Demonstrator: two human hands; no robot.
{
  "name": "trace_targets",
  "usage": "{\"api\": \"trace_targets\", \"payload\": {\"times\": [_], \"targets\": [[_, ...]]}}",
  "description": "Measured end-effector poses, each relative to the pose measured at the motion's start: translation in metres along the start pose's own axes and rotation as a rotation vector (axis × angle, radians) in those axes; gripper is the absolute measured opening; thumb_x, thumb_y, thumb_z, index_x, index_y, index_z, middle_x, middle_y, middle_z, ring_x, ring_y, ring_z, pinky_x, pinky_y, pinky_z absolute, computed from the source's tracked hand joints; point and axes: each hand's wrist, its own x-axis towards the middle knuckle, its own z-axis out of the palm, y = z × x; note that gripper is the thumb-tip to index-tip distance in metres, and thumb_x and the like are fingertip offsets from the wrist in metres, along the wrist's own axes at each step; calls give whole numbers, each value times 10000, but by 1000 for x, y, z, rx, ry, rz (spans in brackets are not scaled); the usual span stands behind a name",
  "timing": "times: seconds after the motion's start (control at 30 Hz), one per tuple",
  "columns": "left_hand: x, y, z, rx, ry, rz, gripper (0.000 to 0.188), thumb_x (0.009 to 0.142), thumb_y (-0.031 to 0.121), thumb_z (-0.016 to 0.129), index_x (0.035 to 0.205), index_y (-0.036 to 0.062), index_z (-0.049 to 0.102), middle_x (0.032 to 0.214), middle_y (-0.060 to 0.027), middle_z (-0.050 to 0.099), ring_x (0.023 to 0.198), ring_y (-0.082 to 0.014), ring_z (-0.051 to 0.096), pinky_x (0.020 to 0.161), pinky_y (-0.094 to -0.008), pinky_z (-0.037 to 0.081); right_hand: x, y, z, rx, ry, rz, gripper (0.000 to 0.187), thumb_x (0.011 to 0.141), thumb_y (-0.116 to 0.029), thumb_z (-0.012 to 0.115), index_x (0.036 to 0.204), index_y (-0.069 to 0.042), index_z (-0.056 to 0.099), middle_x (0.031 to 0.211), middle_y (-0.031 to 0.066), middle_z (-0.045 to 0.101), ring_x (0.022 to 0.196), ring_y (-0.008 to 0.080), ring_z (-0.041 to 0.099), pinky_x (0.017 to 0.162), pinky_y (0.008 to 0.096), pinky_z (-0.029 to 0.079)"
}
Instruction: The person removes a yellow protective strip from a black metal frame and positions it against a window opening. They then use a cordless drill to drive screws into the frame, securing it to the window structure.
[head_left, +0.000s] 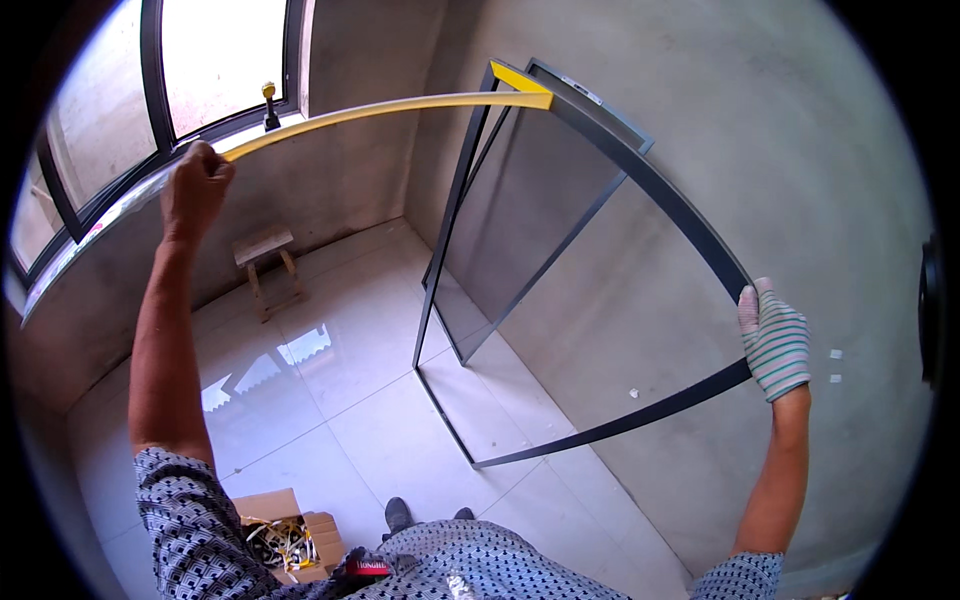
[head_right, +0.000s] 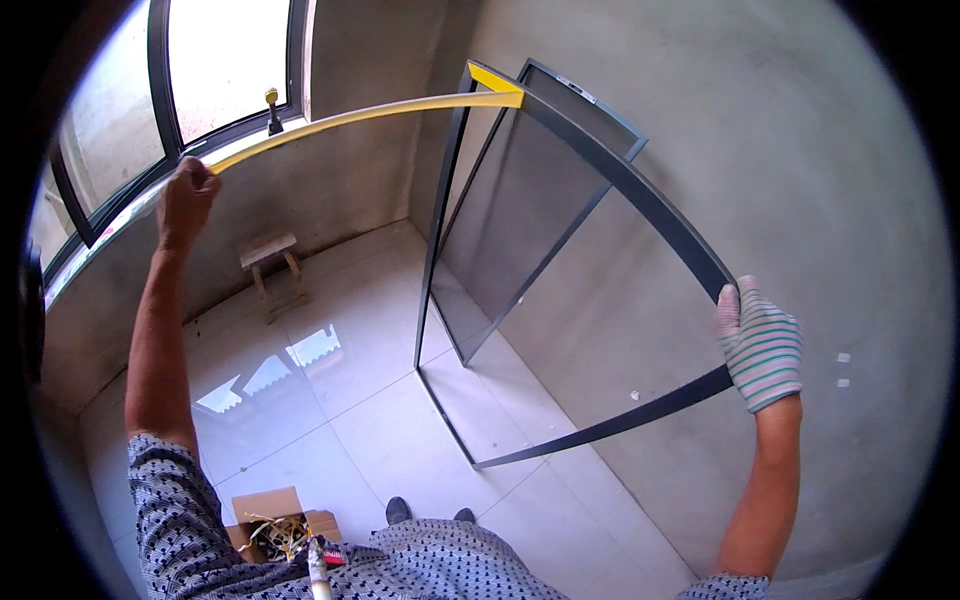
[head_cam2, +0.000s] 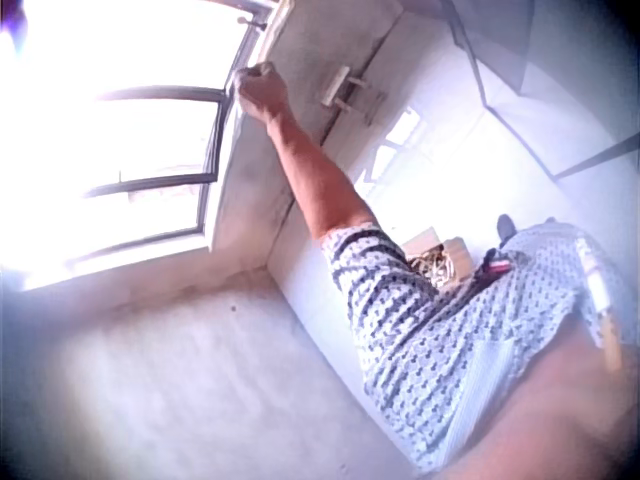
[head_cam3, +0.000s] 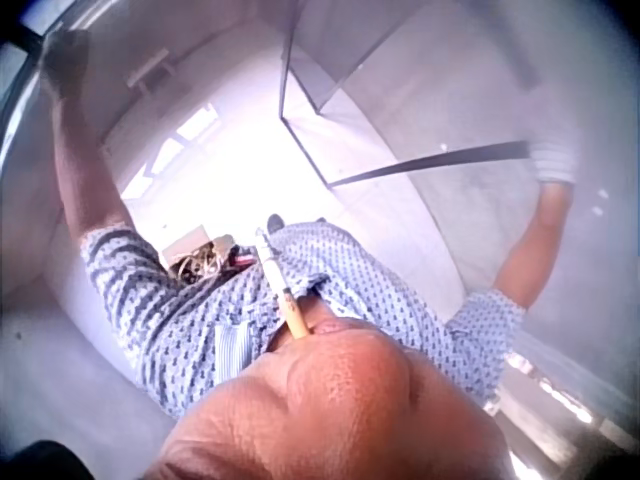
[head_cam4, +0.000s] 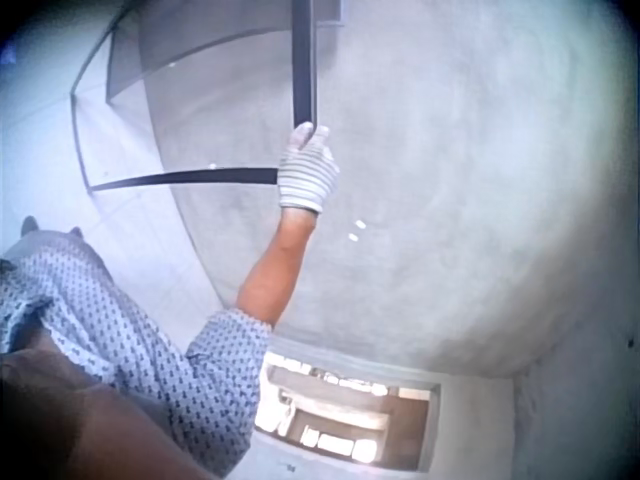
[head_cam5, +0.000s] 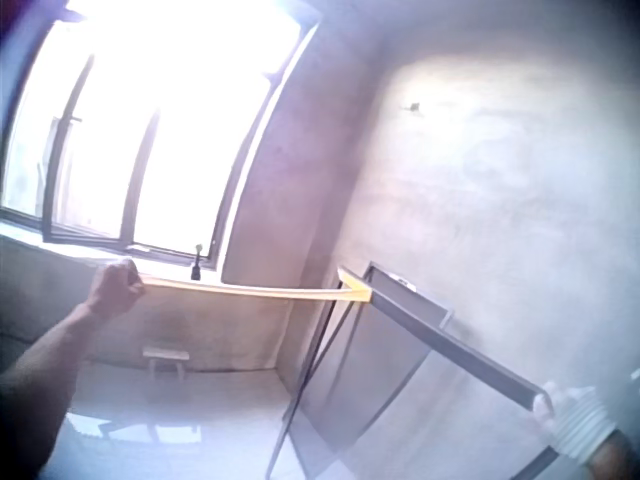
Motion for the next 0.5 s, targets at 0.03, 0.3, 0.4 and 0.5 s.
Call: {"api": "trace_targets", "payload": {"times": [0.03,0.3,0.4,0.5], "targets": [[7,-23,-6,4,23,-7,163,882,233,677,911,73,670,813,-116,721,761,-261,716,685,-395,553,1,-3,-2,15,-2,13,480,1066,-393,435,1144,14,676,829,226,702,785,397,697,741,457,562],[17,-106,-45,206,-6,-197,265,889,317,626,924,60,681,902,-164,737,874,-331,725,766,-434,550,-5,5,10,26,24,-14,476,1060,-385,458,1150,22,687,814,236,695,759,400,691,728,462,552],[13,-128,-51,269,-16,-266,312,897,359,612,958,61,680,953,-179,737,939,-342,719,813,-456,541,-3,0,0,38,22,7,477,1059,-386,466,1157,27,683,805,242,691,752,403,688,719,464,546],[10,-170,-54,301,26,-345,361,903,396,605,995,59,698,975,-196,736,954,-353,717,820,-458,540,-2,12,8,52,56,0,485,1057,-397,470,1154,30,681,807,248,687,764,410,686,722,466,542]]}}
